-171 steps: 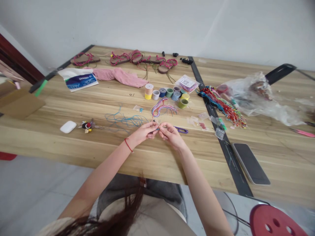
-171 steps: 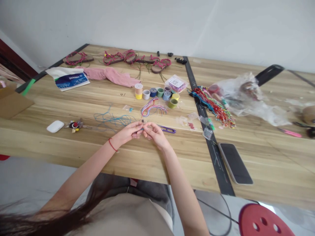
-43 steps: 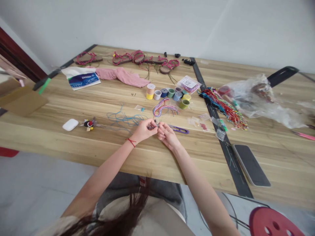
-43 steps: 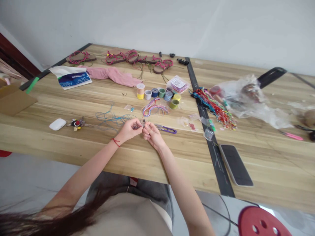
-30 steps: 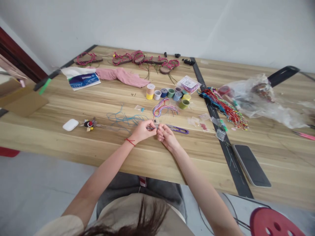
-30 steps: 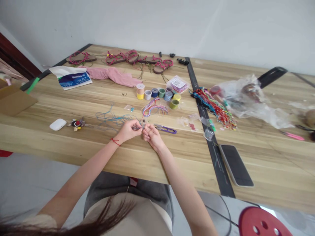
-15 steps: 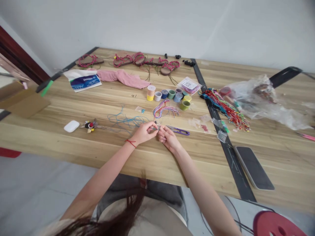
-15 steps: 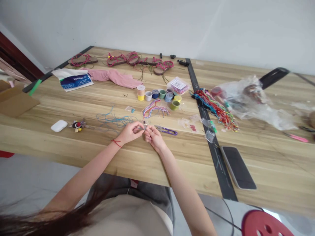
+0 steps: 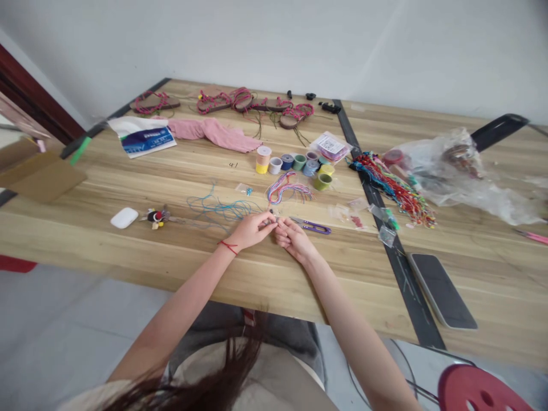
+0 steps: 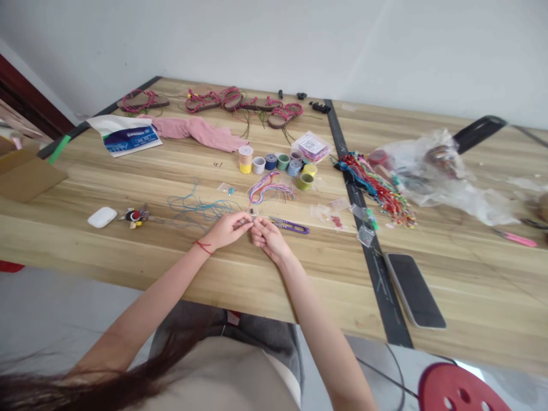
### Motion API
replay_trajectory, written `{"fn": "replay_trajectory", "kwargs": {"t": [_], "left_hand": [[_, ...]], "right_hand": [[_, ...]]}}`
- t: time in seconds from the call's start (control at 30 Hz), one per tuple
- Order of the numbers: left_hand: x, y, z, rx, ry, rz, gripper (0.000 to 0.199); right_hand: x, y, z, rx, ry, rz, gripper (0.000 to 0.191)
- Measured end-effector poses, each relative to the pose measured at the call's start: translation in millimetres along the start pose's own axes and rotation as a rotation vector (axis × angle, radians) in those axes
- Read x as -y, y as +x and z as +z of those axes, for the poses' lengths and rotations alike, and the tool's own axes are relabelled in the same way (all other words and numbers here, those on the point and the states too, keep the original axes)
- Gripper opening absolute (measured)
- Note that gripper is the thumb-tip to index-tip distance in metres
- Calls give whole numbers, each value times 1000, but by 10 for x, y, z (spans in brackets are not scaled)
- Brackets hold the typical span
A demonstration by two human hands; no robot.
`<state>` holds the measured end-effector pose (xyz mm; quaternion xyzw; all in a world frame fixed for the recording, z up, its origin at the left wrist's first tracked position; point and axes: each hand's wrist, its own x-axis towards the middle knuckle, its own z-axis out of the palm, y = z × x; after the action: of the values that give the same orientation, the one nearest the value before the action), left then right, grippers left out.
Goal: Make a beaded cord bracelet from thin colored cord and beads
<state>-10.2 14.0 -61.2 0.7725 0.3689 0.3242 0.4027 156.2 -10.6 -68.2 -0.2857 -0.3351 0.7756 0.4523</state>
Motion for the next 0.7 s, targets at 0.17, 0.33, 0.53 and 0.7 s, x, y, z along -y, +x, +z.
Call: {"fn": "replay_trajectory", "kwargs": {"t": [0.17,0.33,0.53,0.7], "left_hand": [[-13,11,-8,18,96,-8,17],[-44,36,-11,-10,180,129,19],[-20,40,-8,41,67,41,22],[1,38,6,26,25,6,21]], "right_hand": [[23,-5,6,-13,-4,50,29],[30,-4,8,-4,-12,43,28],[1,8,-8,-20,-10,23,25],[-4,19,-2,-33,18,28,26]]}}
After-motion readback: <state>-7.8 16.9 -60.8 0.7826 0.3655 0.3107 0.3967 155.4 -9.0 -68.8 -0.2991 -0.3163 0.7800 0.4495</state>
